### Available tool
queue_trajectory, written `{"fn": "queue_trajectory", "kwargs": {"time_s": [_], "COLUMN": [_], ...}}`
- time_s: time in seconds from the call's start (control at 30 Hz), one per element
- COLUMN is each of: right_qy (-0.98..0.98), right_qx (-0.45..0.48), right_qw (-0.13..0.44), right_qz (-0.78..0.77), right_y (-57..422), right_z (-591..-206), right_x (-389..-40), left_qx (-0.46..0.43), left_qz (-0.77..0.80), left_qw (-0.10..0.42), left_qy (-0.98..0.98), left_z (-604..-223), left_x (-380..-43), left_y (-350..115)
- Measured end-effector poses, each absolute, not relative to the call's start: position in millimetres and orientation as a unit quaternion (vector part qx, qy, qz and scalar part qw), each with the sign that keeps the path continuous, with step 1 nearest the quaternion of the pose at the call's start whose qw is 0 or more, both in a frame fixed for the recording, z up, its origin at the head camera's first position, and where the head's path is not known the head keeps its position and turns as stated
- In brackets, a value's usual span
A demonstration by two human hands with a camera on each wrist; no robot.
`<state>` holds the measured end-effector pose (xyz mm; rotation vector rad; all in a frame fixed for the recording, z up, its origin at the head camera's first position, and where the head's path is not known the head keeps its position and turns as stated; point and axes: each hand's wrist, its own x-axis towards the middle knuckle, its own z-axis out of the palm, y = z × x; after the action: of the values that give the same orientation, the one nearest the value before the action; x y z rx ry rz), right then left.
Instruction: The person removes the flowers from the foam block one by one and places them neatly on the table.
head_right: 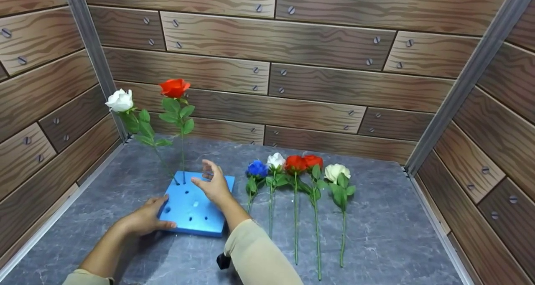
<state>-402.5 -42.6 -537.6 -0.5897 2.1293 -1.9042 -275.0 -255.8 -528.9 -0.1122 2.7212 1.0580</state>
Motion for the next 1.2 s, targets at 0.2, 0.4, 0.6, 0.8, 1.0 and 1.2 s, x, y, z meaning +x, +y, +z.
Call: {"fn": "queue_trajectory", "kwargs": {"time_s": [0.2, 0.4, 0.6, 0.8, 1.0, 1.2], "right_qy": [0.71, 0.707, 0.705, 0.704, 0.719, 0.741], "right_qx": [-0.179, -0.17, -0.18, -0.176, -0.168, -0.177], "right_qw": [0.117, 0.118, 0.109, 0.1, 0.106, 0.121], "right_qz": [-0.671, -0.677, -0.677, -0.681, -0.666, -0.636], "right_y": [-52, -61, -71, -84, -96, -101], "right_z": [-535, -532, -543, -551, -557, -559], "right_x": [-409, -413, -410, -411, -409, -410], "left_qx": [-0.04, -0.035, -0.032, -0.029, -0.033, -0.037], "left_qz": [0.356, 0.349, 0.348, 0.347, 0.348, 0.352], "left_qw": [0.114, 0.119, 0.118, 0.117, 0.112, 0.116], "left_qy": [0.926, 0.929, 0.93, 0.93, 0.93, 0.928], "left_z": [-529, -529, -528, -526, -528, -529], "left_x": [-275, -278, -279, -279, -278, -278], "left_y": [-255, -251, -249, -251, -255, -257]}}
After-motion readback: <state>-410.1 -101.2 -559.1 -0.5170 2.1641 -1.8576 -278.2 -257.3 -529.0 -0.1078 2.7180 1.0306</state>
